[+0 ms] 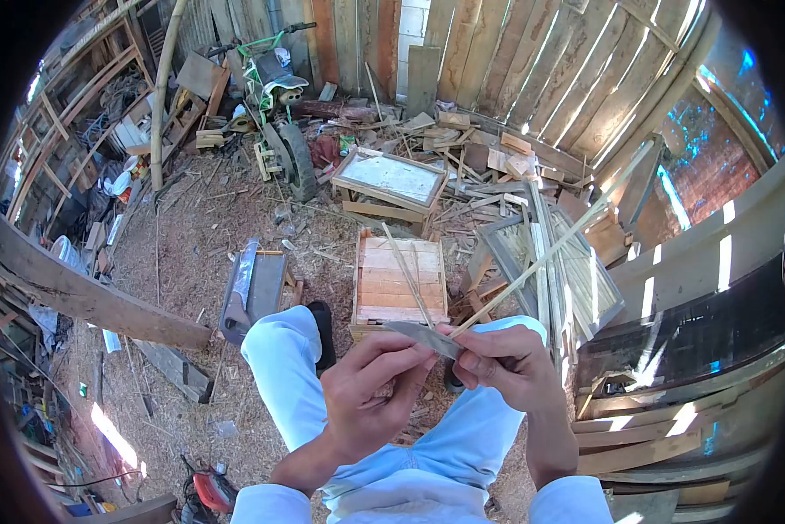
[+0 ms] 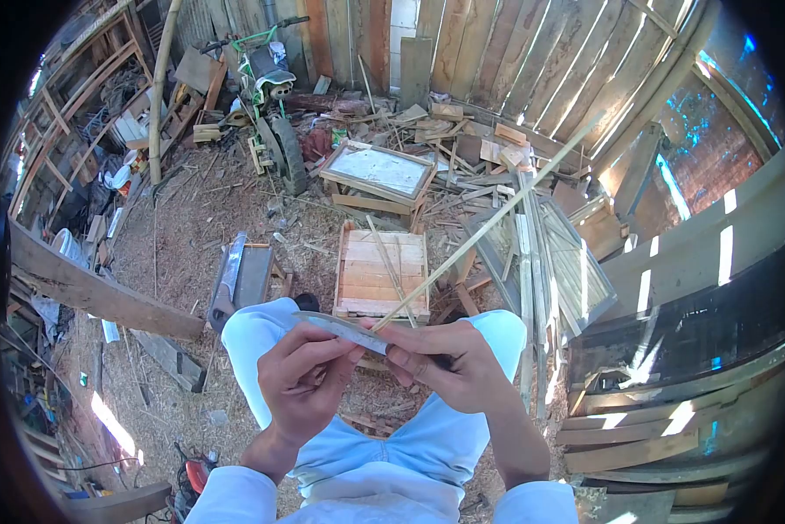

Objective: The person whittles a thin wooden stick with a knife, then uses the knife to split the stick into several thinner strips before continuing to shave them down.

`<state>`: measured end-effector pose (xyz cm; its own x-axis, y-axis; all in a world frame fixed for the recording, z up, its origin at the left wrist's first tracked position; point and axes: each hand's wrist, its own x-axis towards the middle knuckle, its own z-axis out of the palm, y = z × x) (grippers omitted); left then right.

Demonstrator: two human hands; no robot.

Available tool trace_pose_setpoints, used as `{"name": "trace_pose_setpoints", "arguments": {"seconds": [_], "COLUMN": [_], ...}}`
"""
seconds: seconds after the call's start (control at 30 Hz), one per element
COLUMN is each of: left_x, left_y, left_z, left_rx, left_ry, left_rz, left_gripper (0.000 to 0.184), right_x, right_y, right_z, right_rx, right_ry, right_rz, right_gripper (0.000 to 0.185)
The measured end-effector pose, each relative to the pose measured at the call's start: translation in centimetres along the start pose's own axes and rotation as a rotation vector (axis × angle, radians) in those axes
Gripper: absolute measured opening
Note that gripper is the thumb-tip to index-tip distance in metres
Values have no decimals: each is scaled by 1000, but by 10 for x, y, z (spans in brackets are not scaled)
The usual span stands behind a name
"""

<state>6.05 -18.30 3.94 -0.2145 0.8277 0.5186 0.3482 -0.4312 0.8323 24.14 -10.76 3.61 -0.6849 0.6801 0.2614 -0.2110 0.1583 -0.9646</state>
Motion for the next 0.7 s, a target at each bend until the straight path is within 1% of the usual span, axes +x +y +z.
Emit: {"name": "trace_pose_setpoints", "arguments": {"seconds": [0.03, 0.17, 0.27, 0.43, 0.53, 0.67, 0.7], "left_x": [0, 0, 0, 0, 1, 0, 1], "left_y": [0, -1, 0, -3, -3, -3, -3], "left_z": [0, -1, -1, 2, 2, 3, 3], "left_rx": [-22, -78, -73, -30, 0, -29, -15], "left_ry": [-13, -35, -22, 40, 28, 43, 52], "left_rz": [-45, -57, -46, 46, 30, 4, 32], "left_gripper": [18, 19, 20, 21, 22, 24, 24], "right_x": [0, 1, 1, 2, 1, -2, -2], "right_y": [-1, -3, -5, -6, -5, -6, -6], "right_z": [1, 3, 4, 5, 4, 4, 3], "right_rx": [-1, -16, -49, -82, -85, -94, -73], "right_ry": [-1, 22, 28, 42, 52, 53, 60], "right_rz": [1, -31, -29, -52, -69, -34, -27], "right_gripper": [35, 35, 34, 34, 34, 34, 35]}}
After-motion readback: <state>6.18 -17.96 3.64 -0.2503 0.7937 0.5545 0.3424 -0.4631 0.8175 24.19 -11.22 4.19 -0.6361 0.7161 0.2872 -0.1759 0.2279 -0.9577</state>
